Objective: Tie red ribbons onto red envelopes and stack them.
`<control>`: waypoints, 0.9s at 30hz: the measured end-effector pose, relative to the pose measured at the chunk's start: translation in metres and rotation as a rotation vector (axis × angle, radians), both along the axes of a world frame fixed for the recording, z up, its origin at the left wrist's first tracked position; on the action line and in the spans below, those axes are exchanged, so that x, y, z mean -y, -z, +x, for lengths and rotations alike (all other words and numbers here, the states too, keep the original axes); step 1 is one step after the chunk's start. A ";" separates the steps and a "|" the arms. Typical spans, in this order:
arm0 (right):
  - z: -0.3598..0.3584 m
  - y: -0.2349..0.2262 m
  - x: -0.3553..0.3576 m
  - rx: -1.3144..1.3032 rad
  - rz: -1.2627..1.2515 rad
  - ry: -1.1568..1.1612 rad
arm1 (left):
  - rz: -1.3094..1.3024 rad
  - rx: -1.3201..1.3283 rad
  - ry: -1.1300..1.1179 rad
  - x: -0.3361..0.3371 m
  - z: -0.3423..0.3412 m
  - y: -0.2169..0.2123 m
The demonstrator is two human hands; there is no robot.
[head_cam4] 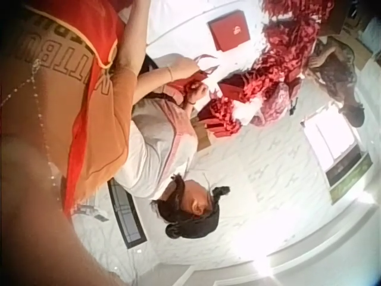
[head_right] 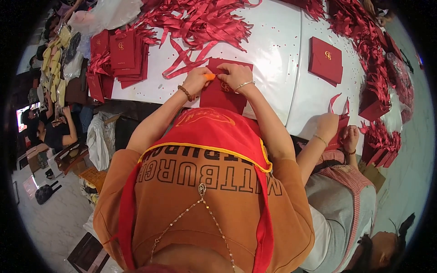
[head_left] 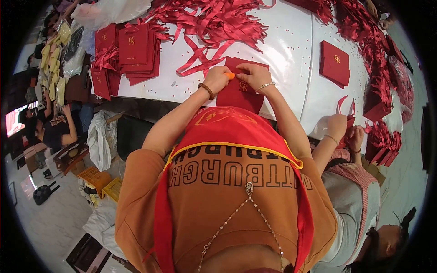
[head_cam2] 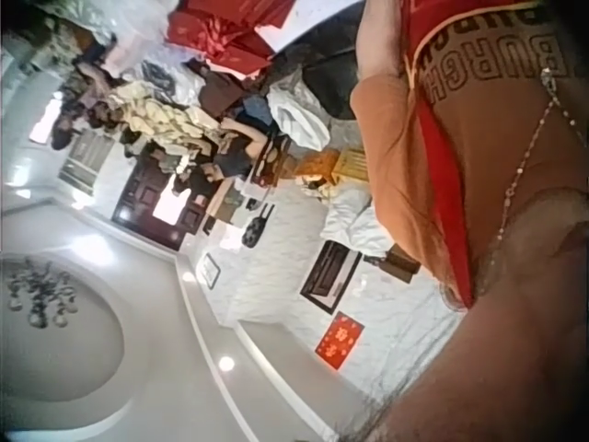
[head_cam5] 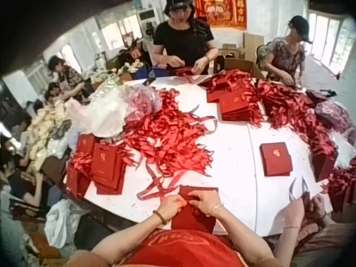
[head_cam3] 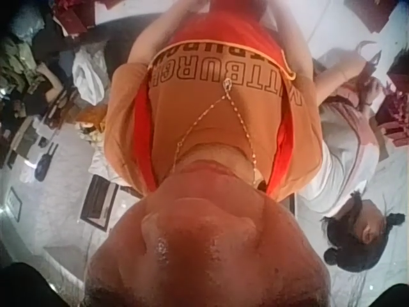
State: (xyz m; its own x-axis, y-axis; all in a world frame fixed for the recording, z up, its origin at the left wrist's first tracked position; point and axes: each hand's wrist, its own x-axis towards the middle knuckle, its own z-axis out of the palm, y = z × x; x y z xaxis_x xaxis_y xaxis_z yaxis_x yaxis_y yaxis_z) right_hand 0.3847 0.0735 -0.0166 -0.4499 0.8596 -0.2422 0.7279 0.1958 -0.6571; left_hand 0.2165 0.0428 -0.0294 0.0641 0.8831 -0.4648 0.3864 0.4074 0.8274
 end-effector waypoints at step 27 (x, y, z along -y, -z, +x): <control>0.004 0.000 0.001 0.003 -0.067 0.046 | 0.287 -0.194 0.084 -0.006 0.005 -0.003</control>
State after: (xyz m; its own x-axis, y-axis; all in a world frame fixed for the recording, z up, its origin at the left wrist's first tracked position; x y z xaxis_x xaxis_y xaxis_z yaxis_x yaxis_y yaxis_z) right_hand 0.3886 0.0729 -0.0161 -0.4097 0.8611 -0.3010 0.7371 0.1181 -0.6654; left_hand 0.2217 0.0488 -0.0260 0.0767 0.9750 -0.2087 0.5695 0.1290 0.8118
